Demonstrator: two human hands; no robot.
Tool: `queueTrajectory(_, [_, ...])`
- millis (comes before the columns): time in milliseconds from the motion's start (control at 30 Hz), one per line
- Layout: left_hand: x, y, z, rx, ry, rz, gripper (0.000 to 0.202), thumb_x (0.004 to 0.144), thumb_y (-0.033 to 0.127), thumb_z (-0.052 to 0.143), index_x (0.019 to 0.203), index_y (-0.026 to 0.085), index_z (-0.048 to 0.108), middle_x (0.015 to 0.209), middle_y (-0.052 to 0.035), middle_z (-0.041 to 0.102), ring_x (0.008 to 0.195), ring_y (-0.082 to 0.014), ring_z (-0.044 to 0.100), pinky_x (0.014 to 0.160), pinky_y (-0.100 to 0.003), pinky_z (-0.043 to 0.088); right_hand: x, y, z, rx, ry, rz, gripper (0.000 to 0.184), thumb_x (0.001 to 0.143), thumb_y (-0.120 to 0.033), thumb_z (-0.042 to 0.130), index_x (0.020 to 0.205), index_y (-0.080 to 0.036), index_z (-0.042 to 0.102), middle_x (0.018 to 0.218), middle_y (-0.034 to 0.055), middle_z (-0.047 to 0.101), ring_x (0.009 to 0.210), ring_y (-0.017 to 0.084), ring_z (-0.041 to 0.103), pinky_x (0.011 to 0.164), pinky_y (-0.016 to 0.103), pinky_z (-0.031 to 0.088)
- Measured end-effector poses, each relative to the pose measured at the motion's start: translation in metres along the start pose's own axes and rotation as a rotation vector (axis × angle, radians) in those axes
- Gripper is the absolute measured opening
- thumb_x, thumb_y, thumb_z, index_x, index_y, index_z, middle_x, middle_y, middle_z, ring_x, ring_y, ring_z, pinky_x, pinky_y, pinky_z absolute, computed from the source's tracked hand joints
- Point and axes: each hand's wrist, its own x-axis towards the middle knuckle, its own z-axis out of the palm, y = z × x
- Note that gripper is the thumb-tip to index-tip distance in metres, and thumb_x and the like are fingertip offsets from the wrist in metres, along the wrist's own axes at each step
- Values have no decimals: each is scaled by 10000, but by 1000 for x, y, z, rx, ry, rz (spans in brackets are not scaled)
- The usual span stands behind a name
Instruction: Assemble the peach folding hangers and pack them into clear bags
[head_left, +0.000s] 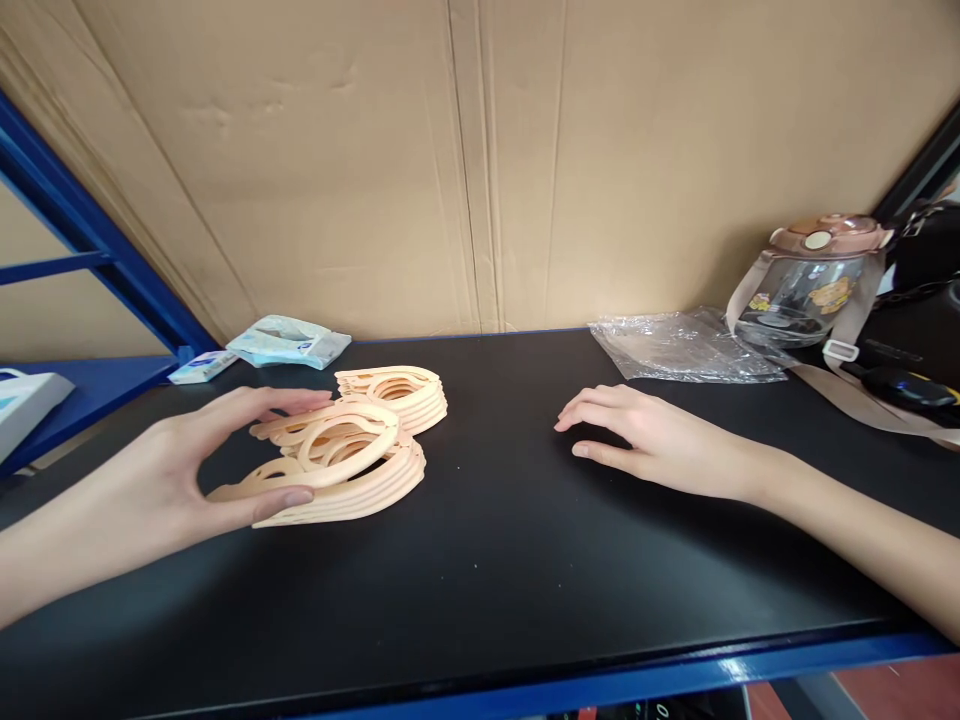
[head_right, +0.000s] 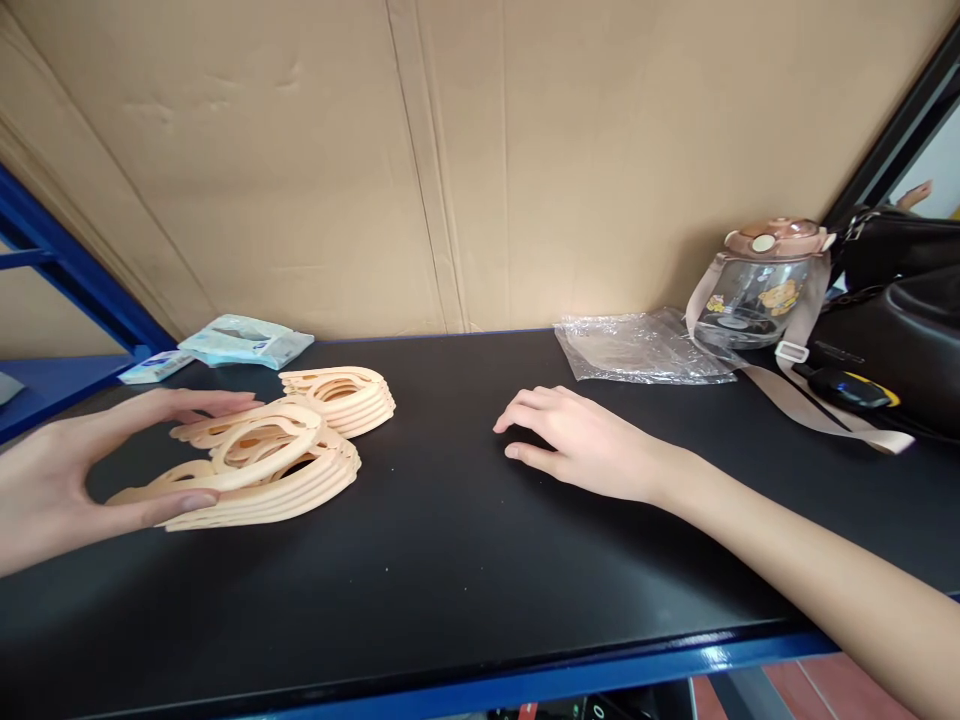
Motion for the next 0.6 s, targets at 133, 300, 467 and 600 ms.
queueTrajectory(133, [1, 1, 5, -19, -13, 14, 652, 766, 734, 543, 1238, 285, 527, 1221, 44, 626, 1085, -257, 570, 971, -436, 436, 0, 1, 0, 9, -15, 6, 314, 985, -405, 406, 1173, -232, 589, 1184, 51, 615, 1081, 218, 567, 980, 432, 419])
queueTrajectory(300, [1, 2, 7, -43, 14, 35, 648, 726, 702, 616, 1209, 278, 540, 1256, -15, 600, 1084, -261, 568, 964, -378, 445, 0, 0, -1, 35, -13, -2, 338, 975, -427, 415, 1163, -223, 608, 1169, 54, 627, 1082, 226, 575, 998, 448, 403])
queueTrajectory(467, [0, 2, 10, -69, 15, 2, 691, 716, 749, 592, 1206, 264, 537, 1251, -26, 597, 1098, -257, 562, 984, -384, 427, -1, -2, -2, 19, -30, -5, 347, 980, -418, 409, 1164, -205, 612, 1176, 61, 627, 1086, 224, 570, 1008, 442, 396])
queueTrajectory(600, [0, 5, 12, -68, 32, -4, 731, 691, 796, 565, 1183, 256, 557, 1223, -15, 621, 1109, -256, 568, 989, -385, 423, -1, -2, -3, 27, -29, -6, 345, 974, -417, 421, 1164, -210, 621, 1175, 63, 632, 1088, 228, 573, 984, 428, 414])
